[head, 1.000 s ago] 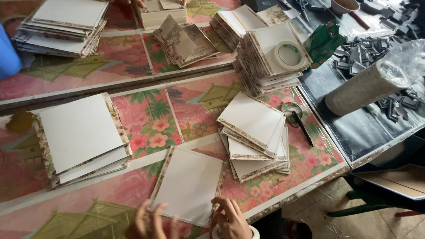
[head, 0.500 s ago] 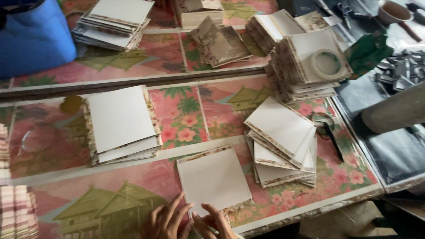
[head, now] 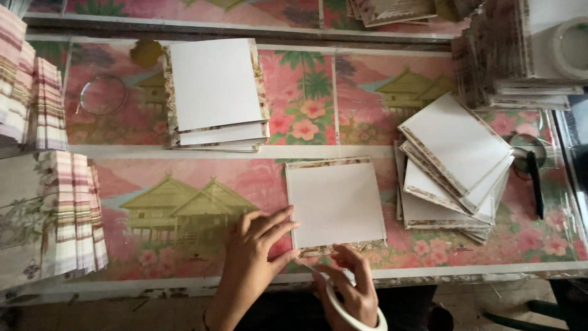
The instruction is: The person assembles small notebooks by placing a white paper sheet onto a patterned cover and pressing the edges to secure them. They repeatedly pick up covers and sheets from piles on the table, align them, and stack the finished notebooks.
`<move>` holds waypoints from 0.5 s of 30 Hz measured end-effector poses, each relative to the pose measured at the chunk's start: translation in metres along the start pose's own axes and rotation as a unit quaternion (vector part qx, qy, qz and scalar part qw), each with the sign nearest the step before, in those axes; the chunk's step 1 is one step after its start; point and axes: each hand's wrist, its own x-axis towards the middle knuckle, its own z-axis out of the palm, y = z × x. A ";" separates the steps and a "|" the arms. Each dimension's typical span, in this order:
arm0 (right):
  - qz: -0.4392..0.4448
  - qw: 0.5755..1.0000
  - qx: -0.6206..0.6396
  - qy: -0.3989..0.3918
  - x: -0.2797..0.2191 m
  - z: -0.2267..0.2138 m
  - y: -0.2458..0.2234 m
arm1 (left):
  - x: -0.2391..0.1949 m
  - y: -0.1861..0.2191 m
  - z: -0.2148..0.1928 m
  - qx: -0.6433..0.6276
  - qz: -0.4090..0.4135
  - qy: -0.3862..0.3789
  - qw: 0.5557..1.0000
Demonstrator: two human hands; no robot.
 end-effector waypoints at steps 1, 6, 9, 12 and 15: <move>0.001 1.000 0.001 -0.001 0.003 0.000 -0.001 | -0.002 -0.002 0.000 0.001 -0.001 -0.001 1.000; 0.032 0.999 -0.017 -0.025 0.016 0.001 0.005 | -0.004 -0.003 0.002 0.013 -0.006 -0.004 1.000; 0.038 0.995 -0.077 -0.048 0.031 0.003 0.006 | -0.004 -0.001 0.001 0.022 -0.004 0.003 1.000; 0.038 0.992 -0.110 -0.055 0.037 0.004 0.009 | -0.002 0.005 -0.002 -0.024 -0.045 -0.016 0.999; 0.070 0.987 -0.121 -0.077 0.039 0.004 0.009 | -0.004 0.006 0.000 -0.038 -0.066 -0.025 0.997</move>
